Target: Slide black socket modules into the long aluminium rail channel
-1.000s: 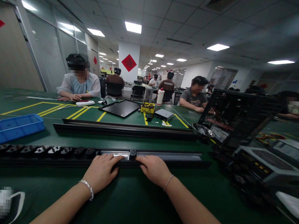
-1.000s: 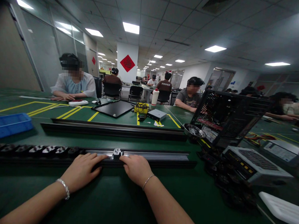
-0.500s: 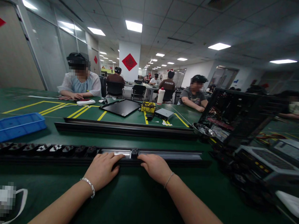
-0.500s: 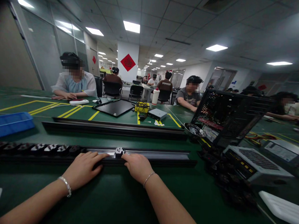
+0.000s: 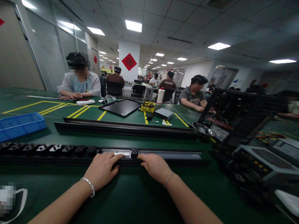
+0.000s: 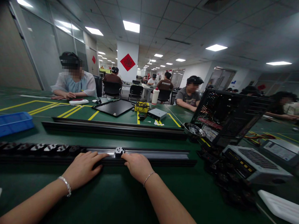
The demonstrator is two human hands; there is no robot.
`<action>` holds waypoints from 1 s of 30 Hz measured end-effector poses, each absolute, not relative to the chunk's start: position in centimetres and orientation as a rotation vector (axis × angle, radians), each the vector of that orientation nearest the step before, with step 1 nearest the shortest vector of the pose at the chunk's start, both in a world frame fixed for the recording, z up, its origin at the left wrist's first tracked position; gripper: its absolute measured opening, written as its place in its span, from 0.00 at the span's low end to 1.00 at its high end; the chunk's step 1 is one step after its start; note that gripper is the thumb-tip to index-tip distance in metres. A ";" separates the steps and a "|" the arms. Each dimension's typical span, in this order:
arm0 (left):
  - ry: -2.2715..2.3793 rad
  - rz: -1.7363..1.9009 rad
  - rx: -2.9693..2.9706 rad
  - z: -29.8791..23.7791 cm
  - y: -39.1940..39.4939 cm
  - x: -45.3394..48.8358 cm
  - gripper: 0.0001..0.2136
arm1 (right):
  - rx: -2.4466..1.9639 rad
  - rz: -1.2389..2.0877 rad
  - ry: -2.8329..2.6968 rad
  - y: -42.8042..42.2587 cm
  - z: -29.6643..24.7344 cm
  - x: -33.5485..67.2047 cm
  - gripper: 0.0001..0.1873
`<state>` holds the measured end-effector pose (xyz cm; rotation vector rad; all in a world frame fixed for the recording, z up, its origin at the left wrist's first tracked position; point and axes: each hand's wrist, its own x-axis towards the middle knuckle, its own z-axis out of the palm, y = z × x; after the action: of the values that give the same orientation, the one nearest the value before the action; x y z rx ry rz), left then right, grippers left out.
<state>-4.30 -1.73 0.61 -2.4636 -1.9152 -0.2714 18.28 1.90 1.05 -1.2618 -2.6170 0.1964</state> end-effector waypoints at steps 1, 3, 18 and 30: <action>-1.919 -0.270 -2.465 0.6 -1.8 -4.3 0.20 | -1.264 0.195 -2.618 1.9 1.0 18.3 0.17; -1.916 -0.271 -2.469 0.6 -1.8 -4.3 0.20 | -1.268 0.189 -2.620 1.9 1.0 18.3 0.17; -1.923 -0.268 -2.466 0.8 -1.9 -4.2 0.20 | -1.283 0.177 -2.634 1.9 1.3 18.1 0.13; -1.897 -0.299 -2.480 0.7 -1.8 -4.3 0.20 | -1.270 0.144 -2.637 1.9 1.3 18.6 0.15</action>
<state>-4.33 -1.76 0.65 -2.4798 -1.8975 -0.2989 18.59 1.94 1.30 -1.2697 -2.6368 0.1445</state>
